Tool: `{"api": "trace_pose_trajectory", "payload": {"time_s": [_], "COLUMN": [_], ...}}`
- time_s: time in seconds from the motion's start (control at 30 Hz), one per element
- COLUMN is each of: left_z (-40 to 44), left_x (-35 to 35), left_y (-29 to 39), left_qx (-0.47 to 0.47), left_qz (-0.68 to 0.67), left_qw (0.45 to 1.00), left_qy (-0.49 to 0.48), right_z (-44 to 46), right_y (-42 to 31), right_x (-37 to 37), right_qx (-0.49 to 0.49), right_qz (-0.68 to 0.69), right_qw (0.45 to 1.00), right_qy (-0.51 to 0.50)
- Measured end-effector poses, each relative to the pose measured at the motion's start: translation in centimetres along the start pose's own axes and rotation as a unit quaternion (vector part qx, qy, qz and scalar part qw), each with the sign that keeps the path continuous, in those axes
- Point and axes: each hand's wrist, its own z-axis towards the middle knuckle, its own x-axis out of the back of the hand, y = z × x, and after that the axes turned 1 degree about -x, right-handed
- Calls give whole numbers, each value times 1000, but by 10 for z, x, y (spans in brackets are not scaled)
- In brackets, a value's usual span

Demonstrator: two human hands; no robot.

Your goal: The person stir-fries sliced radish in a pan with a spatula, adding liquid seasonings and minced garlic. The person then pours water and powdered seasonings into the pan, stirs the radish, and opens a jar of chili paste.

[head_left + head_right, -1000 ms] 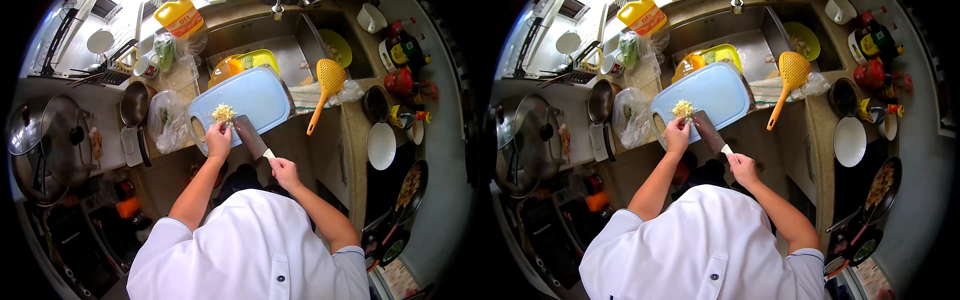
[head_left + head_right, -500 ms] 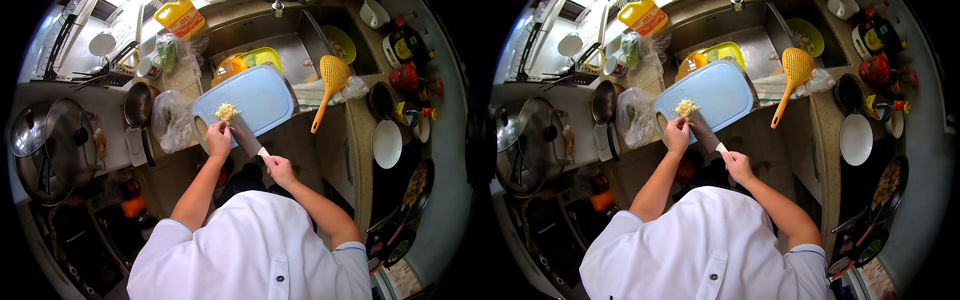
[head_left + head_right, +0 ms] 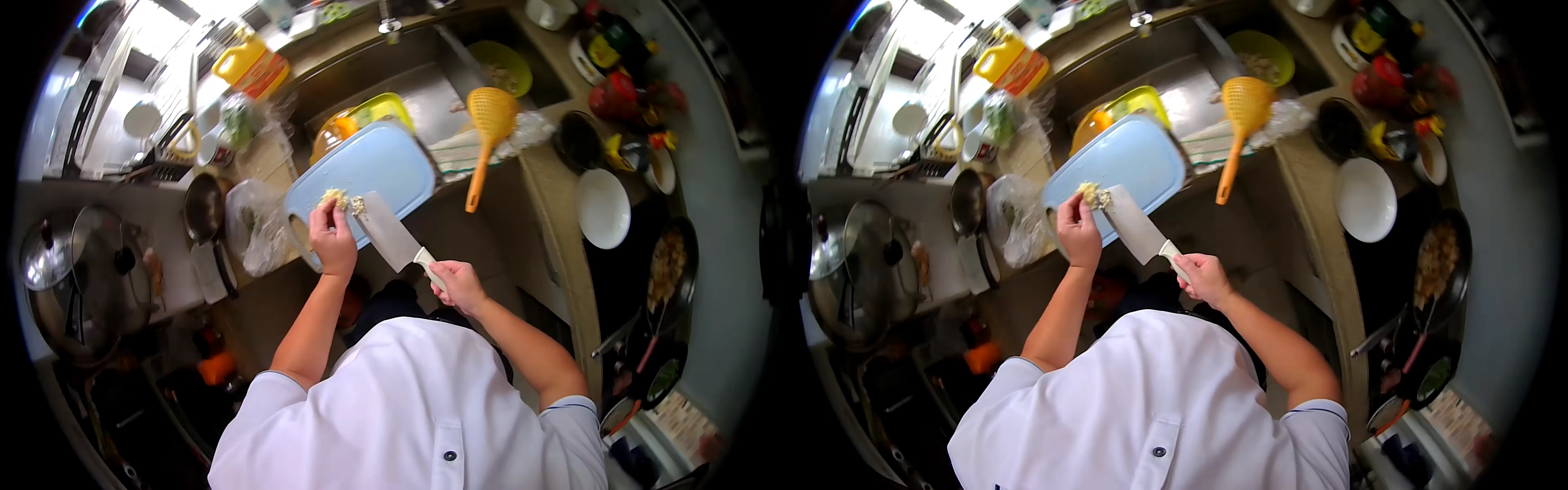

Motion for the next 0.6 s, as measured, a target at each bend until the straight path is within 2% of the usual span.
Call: {"api": "trace_pose_trajectory", "payload": {"time_s": [0.03, 0.07, 0.13, 0.17, 0.3, 0.33, 0.4, 0.43, 0.53, 0.6], "left_z": [3, 2, 3, -1, -38, -51, -95, -119, -202, -250], "left_x": [-6, -14, -43, -61, -159, -179, -221, -242, -303, -338], "left_y": [17, 38, 83, 107, 206, 239, 295, 319, 372, 396], "left_qx": [-49, -42, -171, -183, -299, -344, -376, -418, -418, -463], "left_qz": [-6, 0, 24, 21, -29, -58, -121, -148, -188, -211], "left_qw": [999, 997, 979, 970, 918, 893, 854, 833, 803, 779], "left_qy": [-16, -58, -107, -158, -257, -283, -340, -330, -381, -366], "right_z": [-12, -24, -64, -84, -184, -210, -259, -284, -342, -371], "right_y": [-3, -4, -17, -20, -23, -20, -12, -11, 4, 6], "right_x": [8, 18, 35, 46, 93, 103, 128, 137, 178, 198], "right_qx": [8, 28, 56, 79, 165, 185, 209, 219, 249, 229], "right_qz": [33, 51, 85, 91, 135, 146, 173, 181, 202, 217], "right_qw": [999, 998, 995, 992, 961, 945, 911, 890, 828, 795], "right_qy": [-5, -4, 23, 46, 174, 228, 311, 357, 460, 519]}}
